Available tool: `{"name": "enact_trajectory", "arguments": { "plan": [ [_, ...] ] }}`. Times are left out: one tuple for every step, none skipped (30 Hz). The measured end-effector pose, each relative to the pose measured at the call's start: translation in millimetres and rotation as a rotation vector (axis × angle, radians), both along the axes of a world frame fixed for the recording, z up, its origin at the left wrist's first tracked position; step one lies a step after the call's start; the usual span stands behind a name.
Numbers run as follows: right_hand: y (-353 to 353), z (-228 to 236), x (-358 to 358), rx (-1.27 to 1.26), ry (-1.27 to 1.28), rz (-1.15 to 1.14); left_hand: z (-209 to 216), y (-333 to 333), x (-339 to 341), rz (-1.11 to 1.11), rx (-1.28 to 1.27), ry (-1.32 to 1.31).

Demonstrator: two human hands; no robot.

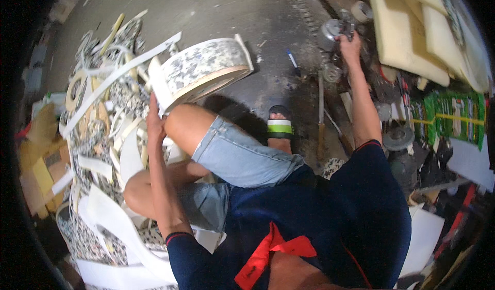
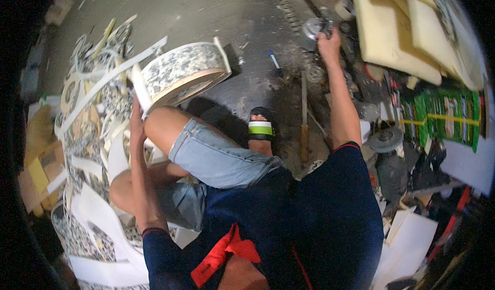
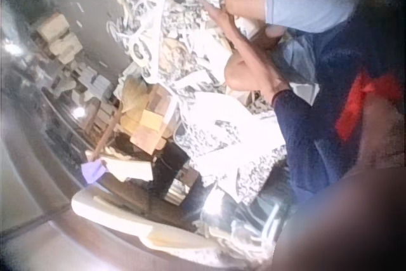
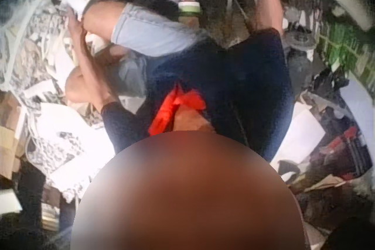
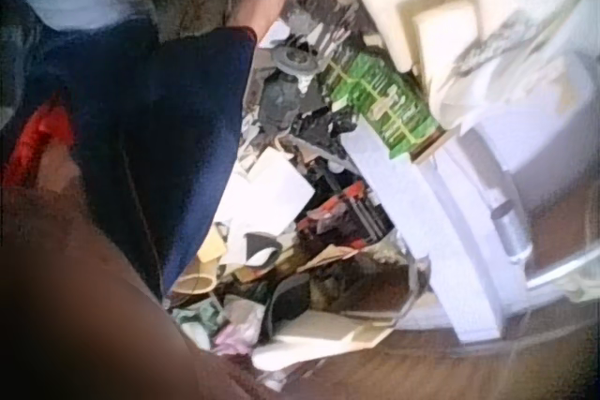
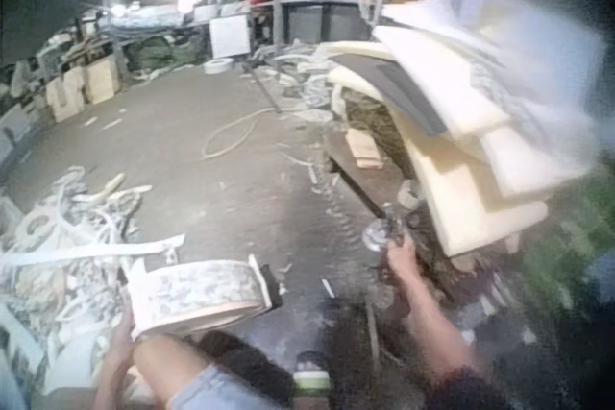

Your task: The person assembles a white foam ring by applying adhesive to a curved foam piece and attaching it to a cylindrical foam base. They press the pieces together, trim excess material with a knife, and repeat the process to complete the ring.

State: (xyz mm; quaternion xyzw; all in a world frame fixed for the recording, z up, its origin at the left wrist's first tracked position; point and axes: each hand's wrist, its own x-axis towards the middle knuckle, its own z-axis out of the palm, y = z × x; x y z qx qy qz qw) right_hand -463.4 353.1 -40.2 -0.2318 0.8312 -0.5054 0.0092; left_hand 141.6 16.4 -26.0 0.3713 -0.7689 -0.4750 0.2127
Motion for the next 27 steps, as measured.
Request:
{"name": "enact_trajectory", "arguments": {
  "plan": [
    [-9.8,-3.9,-7.1,0.083,0.117,-0.119,0.9,-1.0,1.4,0.002,-0.022,-0.06],
    [-7.1,-5.3,-10.8,0.165,0.178,-0.154,3.2,-1.1,4.6,0.032,-0.081,-0.178],
    [-10.2,-5.0,-17.7,0.144,0.096,-0.14,6.1,-0.3,8.5,0.049,-0.18,-0.289],
    [-18.9,-7.2,-23.8,0.145,0.096,-0.192,8.3,0.5,10.3,0.026,-0.221,-0.223],
    [-24.3,-8.6,-27.3,-0.12,-0.02,-0.042,12.1,0.1,13.3,0.035,-0.113,-0.284],
    [-28.0,-8.7,-31.3,-0.04,-0.025,-0.066,13.8,2.1,15.1,0.03,-0.158,-0.338],
    [-34.2,-7.9,-34.6,0.007,-0.051,-0.111,15.3,3.7,15.7,0.057,-0.154,-0.313],
    [-37.3,-8.7,-33.2,-0.1,0.011,-0.002,17.2,4.4,17.6,0.12,-0.106,-0.318],
    [-38.2,-6.5,-31.7,-0.142,-0.042,0.006,17.0,4.4,16.0,0.108,-0.156,-0.21],
    [-40.3,-5.3,-28.5,-0.228,-0.058,0.011,18.2,3.9,18.0,0.158,-0.143,-0.244],
    [-40.1,-3.5,-23.3,-0.283,-0.158,-0.021,17.2,3.2,18.0,0.148,-0.151,-0.173],
    [-38.9,-1.0,-19.3,-0.201,-0.086,-0.113,17.1,-0.3,19.9,0.152,-0.158,-0.149],
    [-36.9,1.3,-15.0,-0.132,-0.025,-0.185,14.2,-1.9,20.2,0.18,-0.062,-0.103],
    [-34.9,4.0,-11.4,-0.151,0.051,-0.179,13.7,-5.0,24.0,0.211,-0.006,-0.119],
    [-36.2,4.8,-6.7,-0.287,-0.039,-0.156,14.1,-4.0,30.7,0.203,-0.003,-0.093],
    [-35.1,8.7,-6.0,-0.295,-0.079,-0.174,12.4,-6.0,32.0,0.181,-0.033,-0.129],
    [-36.1,10.6,-3.3,-0.307,-0.129,-0.078,15.9,-3.1,40.8,0.197,-0.008,-0.144],
    [-33.9,12.4,-3.0,-0.221,-0.043,-0.111,18.3,-1.0,42.7,0.243,0.03,-0.102],
    [-33.5,12.5,-2.6,-0.118,0.017,-0.106,24.0,2.8,45.6,0.294,0.066,-0.057],
    [-31.5,10.6,-4.7,-0.006,0.039,-0.138,32.4,8.6,46.4,0.303,0.033,-0.034],
    [-29.8,6.7,-7.7,0.016,0.103,-0.1,43.1,16.7,45.7,0.315,0.0,-0.009],
    [-27.8,-0.6,-12.2,0.045,0.137,-0.102,55.2,24.6,40.9,0.311,-0.043,0.054],
    [-27.7,-10.0,-19.7,0.084,0.148,-0.081,68.7,33.5,33.2,0.35,-0.038,0.044],
    [-24.4,-22.1,-27.7,0.151,0.222,-0.147,84.0,43.5,26.6,0.406,-0.031,0.061],
    [-23.0,-38.6,-35.2,0.221,0.319,-0.116,101.2,58.0,24.0,0.54,-0.005,0.06],
    [-19.8,-51.0,-51.1,0.597,0.302,-0.176,117.5,69.1,22.5,0.577,-0.08,-0.124],
    [-22.8,-63.8,-68.1,0.885,0.395,-0.11,130.2,76.8,23.7,0.518,-0.215,-0.139]
  ]
}}
